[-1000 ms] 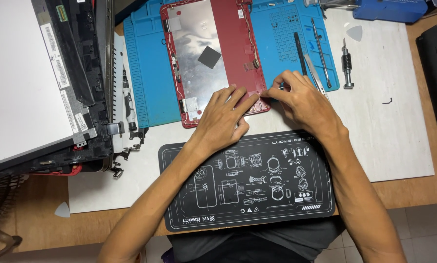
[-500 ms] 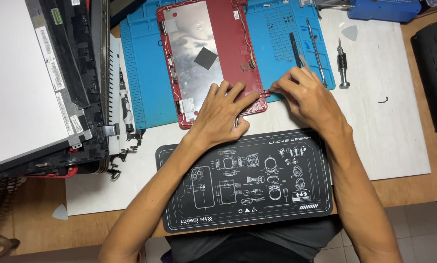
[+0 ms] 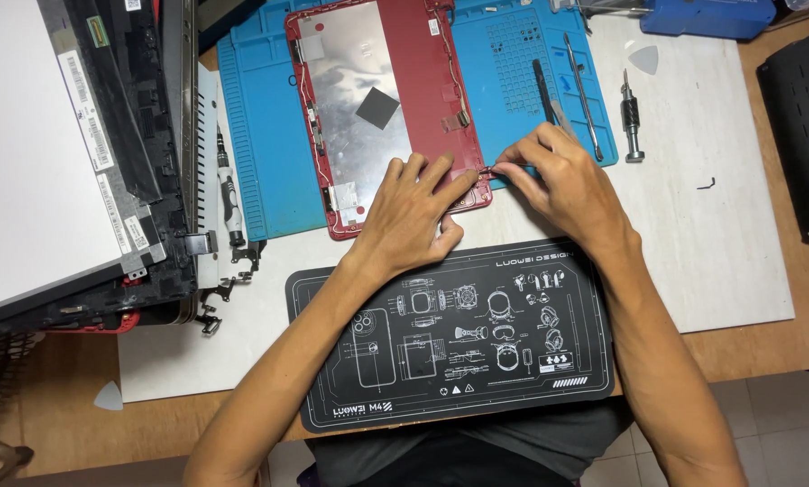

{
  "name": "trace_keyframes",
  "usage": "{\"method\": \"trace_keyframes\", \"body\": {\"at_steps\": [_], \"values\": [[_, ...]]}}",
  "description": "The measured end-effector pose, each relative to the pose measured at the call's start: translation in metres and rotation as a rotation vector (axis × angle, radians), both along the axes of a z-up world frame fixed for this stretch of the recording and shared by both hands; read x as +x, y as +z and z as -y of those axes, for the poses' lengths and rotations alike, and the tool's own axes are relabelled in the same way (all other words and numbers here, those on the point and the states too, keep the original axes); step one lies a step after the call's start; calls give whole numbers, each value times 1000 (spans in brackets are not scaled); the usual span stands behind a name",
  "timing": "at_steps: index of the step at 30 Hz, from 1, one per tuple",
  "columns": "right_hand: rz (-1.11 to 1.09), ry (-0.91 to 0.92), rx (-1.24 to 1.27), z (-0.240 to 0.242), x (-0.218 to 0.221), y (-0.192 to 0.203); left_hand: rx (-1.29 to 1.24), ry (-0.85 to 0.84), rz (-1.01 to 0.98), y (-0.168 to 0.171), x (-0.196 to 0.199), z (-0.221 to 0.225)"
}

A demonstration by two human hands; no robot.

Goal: Routing and seating internal cables into the guide channels of a laptop display assembly.

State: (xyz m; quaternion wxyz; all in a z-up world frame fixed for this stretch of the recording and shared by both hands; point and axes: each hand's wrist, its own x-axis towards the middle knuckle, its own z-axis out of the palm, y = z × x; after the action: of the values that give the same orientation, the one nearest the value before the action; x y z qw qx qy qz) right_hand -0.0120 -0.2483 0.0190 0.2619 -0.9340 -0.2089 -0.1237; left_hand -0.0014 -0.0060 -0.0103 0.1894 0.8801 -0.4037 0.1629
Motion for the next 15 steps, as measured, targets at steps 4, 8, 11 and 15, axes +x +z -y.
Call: {"method": "trace_keyframes", "body": {"at_steps": [4, 8, 11, 15], "values": [[18, -15, -14, -15, -9, 32, 13, 18, 40, -2, -2, 2], [16, -30, -60, -13, -8, 31, 31, 15, 80, -2, -1, 3], [8, -30, -112, -5, -5, 17, 23, 10, 76, 0, -3, 3], [40, -45, -227, 2, -6, 22, 5, 21, 70, -1, -2, 4]]}}
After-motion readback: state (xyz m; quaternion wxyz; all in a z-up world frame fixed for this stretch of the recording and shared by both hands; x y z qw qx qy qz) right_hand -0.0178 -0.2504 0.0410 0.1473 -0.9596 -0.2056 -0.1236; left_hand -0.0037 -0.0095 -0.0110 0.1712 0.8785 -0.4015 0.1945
